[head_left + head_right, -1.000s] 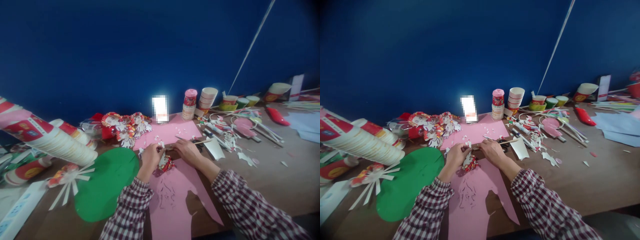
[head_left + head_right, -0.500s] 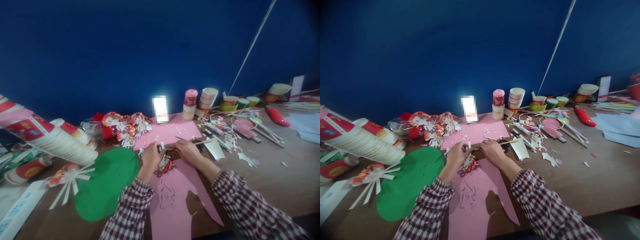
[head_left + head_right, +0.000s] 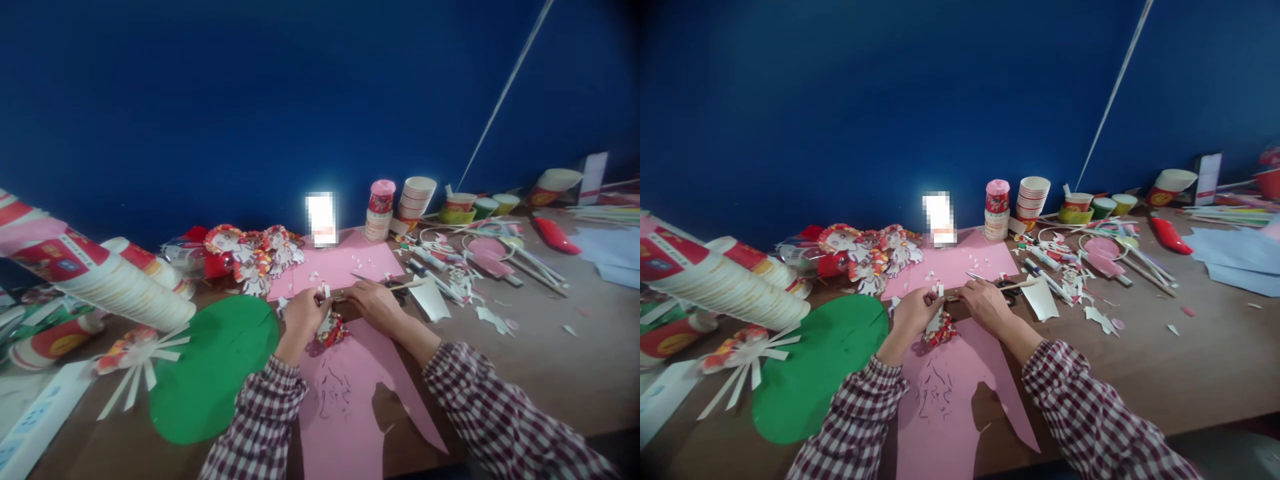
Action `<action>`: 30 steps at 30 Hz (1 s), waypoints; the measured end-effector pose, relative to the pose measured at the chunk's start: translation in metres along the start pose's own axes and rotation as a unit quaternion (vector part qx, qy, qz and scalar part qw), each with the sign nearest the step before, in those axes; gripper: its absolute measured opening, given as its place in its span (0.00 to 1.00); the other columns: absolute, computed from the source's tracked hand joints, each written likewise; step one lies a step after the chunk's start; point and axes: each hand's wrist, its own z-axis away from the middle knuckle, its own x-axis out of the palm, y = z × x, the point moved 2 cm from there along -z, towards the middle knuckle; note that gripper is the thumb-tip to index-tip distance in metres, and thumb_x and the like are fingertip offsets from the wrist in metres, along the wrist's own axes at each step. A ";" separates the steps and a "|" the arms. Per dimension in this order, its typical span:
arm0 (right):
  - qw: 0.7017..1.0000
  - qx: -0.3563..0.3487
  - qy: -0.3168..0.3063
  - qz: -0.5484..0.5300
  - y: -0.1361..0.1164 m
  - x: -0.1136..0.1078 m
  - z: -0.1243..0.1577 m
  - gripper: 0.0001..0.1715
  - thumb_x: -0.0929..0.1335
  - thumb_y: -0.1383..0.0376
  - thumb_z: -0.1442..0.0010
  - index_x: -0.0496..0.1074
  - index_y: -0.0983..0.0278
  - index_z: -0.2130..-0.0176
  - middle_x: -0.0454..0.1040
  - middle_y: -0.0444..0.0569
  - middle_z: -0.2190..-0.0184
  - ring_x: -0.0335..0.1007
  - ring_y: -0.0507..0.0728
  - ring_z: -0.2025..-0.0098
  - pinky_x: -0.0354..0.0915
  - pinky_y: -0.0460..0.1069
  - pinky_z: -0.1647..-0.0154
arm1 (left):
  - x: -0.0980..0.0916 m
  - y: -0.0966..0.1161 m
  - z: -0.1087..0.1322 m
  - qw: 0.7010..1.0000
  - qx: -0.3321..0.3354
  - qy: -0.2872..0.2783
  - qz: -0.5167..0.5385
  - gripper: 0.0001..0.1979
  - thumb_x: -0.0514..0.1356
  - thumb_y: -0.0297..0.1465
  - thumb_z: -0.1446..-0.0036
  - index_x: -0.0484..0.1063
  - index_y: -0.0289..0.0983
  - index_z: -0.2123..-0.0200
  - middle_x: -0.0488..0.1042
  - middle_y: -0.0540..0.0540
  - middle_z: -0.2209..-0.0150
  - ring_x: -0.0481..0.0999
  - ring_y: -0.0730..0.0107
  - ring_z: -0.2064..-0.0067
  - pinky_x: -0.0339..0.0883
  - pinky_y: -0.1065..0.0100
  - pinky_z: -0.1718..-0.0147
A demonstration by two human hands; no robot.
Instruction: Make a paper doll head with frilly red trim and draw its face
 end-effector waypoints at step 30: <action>0.998 0.006 0.055 -0.017 0.002 -0.001 0.001 0.11 0.61 0.67 0.36 0.72 0.63 0.61 0.72 0.50 0.68 0.65 0.55 0.63 0.61 0.48 0.59 | 0.016 -0.020 -0.013 0.904 0.045 0.059 0.421 0.14 0.61 0.35 0.52 0.70 0.33 0.63 0.66 0.54 0.79 0.64 0.79 0.81 0.58 0.77 0.80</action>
